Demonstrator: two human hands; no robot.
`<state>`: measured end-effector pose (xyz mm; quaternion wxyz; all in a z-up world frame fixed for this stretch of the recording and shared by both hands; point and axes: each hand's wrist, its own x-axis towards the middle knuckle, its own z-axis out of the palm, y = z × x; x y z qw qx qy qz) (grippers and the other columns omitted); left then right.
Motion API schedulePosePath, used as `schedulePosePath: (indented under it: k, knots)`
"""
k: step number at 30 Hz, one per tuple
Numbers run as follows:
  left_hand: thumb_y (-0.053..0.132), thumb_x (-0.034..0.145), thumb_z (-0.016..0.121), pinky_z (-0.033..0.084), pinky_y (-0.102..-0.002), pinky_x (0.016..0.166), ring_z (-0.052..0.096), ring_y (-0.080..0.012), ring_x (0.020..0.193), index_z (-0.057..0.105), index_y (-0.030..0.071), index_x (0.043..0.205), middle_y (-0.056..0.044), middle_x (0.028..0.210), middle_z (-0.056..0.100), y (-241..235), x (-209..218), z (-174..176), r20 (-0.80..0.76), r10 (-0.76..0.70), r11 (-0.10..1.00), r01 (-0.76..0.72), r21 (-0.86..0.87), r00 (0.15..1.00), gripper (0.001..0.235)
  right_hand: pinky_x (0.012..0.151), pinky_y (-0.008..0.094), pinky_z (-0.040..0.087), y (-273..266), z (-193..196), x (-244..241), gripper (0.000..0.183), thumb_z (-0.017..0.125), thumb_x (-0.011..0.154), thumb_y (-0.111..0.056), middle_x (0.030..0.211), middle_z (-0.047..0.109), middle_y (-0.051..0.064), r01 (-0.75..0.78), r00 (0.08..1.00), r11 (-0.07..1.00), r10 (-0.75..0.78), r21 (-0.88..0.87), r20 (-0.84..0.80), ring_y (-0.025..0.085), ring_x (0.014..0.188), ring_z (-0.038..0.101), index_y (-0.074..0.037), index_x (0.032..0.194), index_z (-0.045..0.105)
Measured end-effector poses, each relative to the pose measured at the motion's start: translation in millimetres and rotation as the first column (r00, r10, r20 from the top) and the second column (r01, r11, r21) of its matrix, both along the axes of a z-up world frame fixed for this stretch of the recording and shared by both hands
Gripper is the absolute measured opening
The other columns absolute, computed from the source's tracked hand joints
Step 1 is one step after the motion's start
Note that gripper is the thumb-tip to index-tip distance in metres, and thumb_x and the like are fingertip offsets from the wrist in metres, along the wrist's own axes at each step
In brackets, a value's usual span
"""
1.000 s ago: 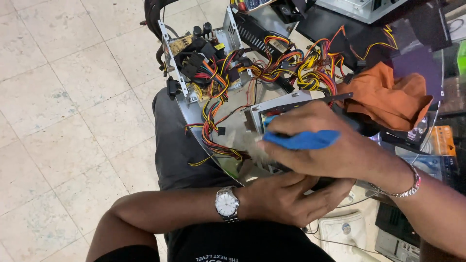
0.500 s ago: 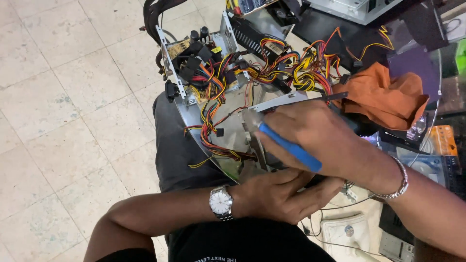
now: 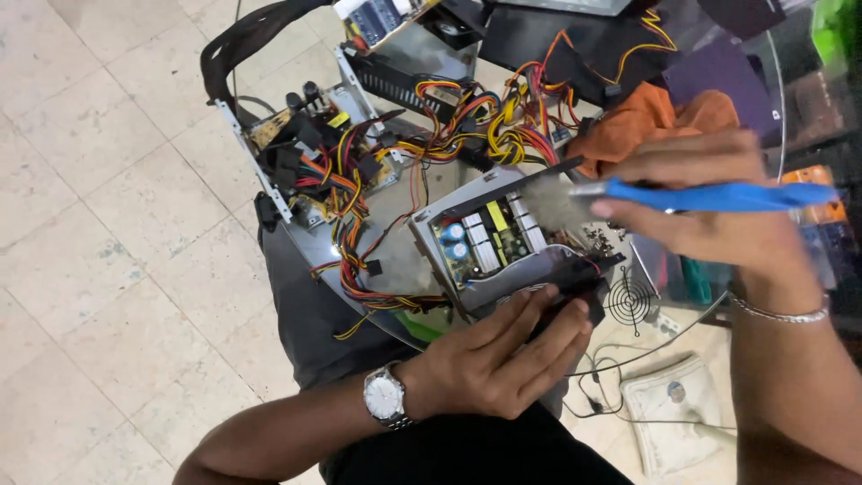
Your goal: The person handles a computer power supply unit, using a screwdriver to remove screws from the casing. They then use a brush to clean dust from the fan and internal components of the power supply.
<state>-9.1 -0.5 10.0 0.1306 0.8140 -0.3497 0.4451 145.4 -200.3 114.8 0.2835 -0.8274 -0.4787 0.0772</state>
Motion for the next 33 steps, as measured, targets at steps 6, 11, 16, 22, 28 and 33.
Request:
schedulePosePath:
  k: [6, 11, 16, 22, 28, 33]
  knots:
    - [0.015, 0.11, 0.061, 0.064, -0.032, 0.1, 0.08, -0.0249, 0.112, 0.068, 0.003, 0.126, -0.01, 0.13, 0.069, 1.0, 0.9, -0.6, -0.025, -0.069, 0.998, 0.069, 0.013, 0.997, 0.021, 0.044, 0.02, 0.042, -43.3, -33.8, 5.6, 0.008, 0.077, 0.092, -0.006, 0.07, 0.072, 0.006, 0.201, 0.98, 0.976, -0.2, 0.087, -0.017, 0.01, 0.047, 0.056, 0.0, 0.086, 0.075]
    - [0.012, 0.11, 0.058, 0.065, -0.032, 0.094, 0.082, -0.0251, 0.108, 0.067, 0.002, 0.123, -0.013, 0.127, 0.07, 1.3, 3.5, -3.8, -0.056, -0.113, 0.993, 0.114, 0.009, 0.992, 0.019, 0.047, 0.025, 0.027, -38.9, -55.7, 0.3, 0.032, 0.074, 0.096, -0.017, 0.055, 0.047, -0.004, 0.39, 0.901, 0.92, -0.369, 0.052, -0.228, 0.006, 0.052, 0.035, -0.007, 0.068, 0.063]
    - [0.012, 0.109, 0.058, 0.064, -0.032, 0.098, 0.08, -0.0257, 0.11, 0.068, 0.002, 0.124, -0.013, 0.127, 0.069, 1.7, -0.5, -4.4, -0.078, -0.095, 0.995, 0.098, 0.033, 0.992, 0.02, 0.042, 0.021, 0.04, -49.7, -77.3, 13.1, 0.011, 0.073, 0.094, -0.015, 0.068, 0.073, 0.004, 0.302, 0.932, 0.949, -0.272, 0.095, -0.24, 0.009, 0.046, 0.055, -0.006, 0.092, 0.078]
    - [0.012, 0.11, 0.056, 0.065, -0.033, 0.096, 0.082, -0.0256, 0.108, 0.068, 0.003, 0.123, -0.013, 0.127, 0.07, -0.7, -1.8, -7.4, -0.084, -0.09, 0.995, 0.093, 0.032, 0.992, 0.02, 0.05, 0.025, 0.034, -47.0, -69.5, 8.0, 0.022, 0.072, 0.101, -0.014, 0.062, 0.058, 0.001, 0.48, 0.864, 0.875, -0.457, 0.071, -0.211, 0.007, 0.057, 0.045, -0.003, 0.081, 0.071]
    - [0.011, 0.106, 0.069, 0.068, -0.034, 0.094, 0.081, -0.0261, 0.106, 0.068, 0.001, 0.123, -0.013, 0.125, 0.071, -2.4, -2.0, -10.9, -0.08, -0.093, 0.996, 0.093, 0.007, 0.993, 0.019, 0.045, 0.026, 0.026, -47.1, -43.3, 1.2, 0.037, 0.071, 0.097, -0.019, 0.052, 0.047, -0.002, 0.414, 0.876, 0.91, -0.401, -0.008, -0.268, 0.009, 0.048, 0.036, -0.006, 0.064, 0.064]
    - [0.007, 0.108, 0.058, 0.066, -0.036, 0.097, 0.081, -0.0291, 0.107, 0.068, -0.001, 0.123, -0.017, 0.125, 0.07, 1.9, -0.3, -8.4, -0.087, -0.118, 0.993, 0.119, 0.008, 0.989, 0.02, 0.046, 0.029, 0.04, -62.3, -47.7, 1.4, 0.03, 0.075, 0.089, -0.024, 0.052, 0.057, 0.0, 0.234, 0.91, 0.962, -0.267, -0.138, -0.318, 0.012, 0.046, 0.051, -0.008, 0.064, 0.069]
